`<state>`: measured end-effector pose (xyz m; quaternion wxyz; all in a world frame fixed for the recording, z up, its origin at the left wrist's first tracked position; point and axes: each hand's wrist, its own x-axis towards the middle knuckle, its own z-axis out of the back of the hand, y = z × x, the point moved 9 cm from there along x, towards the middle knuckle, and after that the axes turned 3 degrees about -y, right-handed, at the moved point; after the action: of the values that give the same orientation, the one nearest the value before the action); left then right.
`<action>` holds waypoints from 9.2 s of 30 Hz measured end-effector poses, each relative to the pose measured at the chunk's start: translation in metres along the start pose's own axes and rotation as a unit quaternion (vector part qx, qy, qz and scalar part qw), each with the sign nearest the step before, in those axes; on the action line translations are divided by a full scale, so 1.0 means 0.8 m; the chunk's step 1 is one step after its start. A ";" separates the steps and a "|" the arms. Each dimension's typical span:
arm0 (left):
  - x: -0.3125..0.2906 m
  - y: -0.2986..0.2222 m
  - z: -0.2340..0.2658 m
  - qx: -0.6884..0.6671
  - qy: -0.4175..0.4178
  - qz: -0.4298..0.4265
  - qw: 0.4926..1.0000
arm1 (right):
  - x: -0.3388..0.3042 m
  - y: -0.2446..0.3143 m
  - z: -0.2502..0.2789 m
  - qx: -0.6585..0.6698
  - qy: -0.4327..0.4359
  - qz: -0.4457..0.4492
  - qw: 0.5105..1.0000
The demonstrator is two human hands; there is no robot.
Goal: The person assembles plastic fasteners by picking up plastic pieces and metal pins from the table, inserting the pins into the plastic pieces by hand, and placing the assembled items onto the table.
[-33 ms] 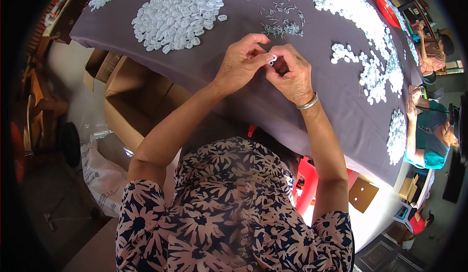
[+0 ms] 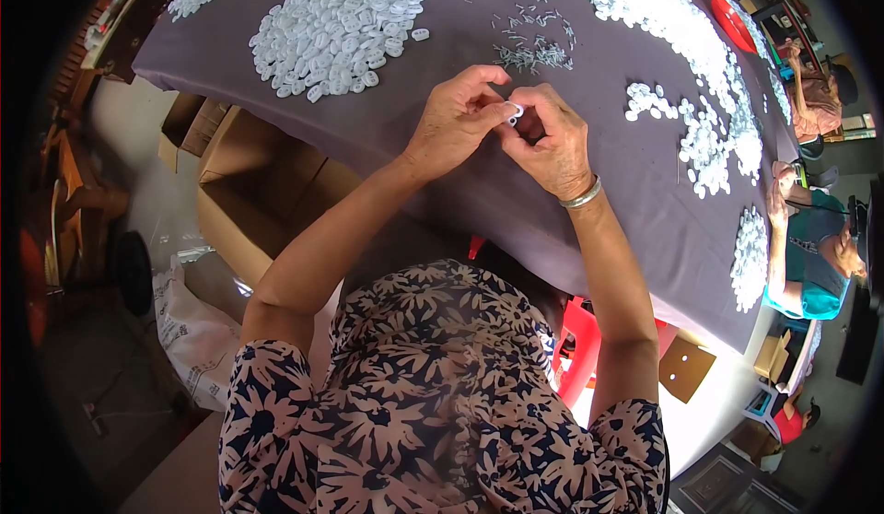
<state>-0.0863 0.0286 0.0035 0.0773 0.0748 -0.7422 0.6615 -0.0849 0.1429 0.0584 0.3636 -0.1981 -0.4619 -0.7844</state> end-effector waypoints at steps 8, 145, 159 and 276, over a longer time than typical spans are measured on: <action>-0.002 -0.001 -0.009 -0.005 0.054 0.031 0.998 | -0.002 0.005 -0.010 -0.142 0.098 0.077 0.982; -0.004 -0.020 0.022 0.105 -0.081 -0.062 0.989 | -0.003 -0.053 -0.026 0.233 0.051 -0.218 0.946; -0.004 -0.005 0.019 0.011 -0.044 0.016 0.999 | -0.009 -0.045 -0.021 0.212 0.008 -0.205 0.956; 0.007 0.015 0.013 0.153 -0.064 0.018 0.986 | -0.017 -0.169 0.171 -0.162 0.070 -0.300 0.938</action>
<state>-0.0941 0.0197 -0.0080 0.0054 0.1142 -0.6365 0.7628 -0.1815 0.3092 0.0390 0.1060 -0.0517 -0.3400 -0.9330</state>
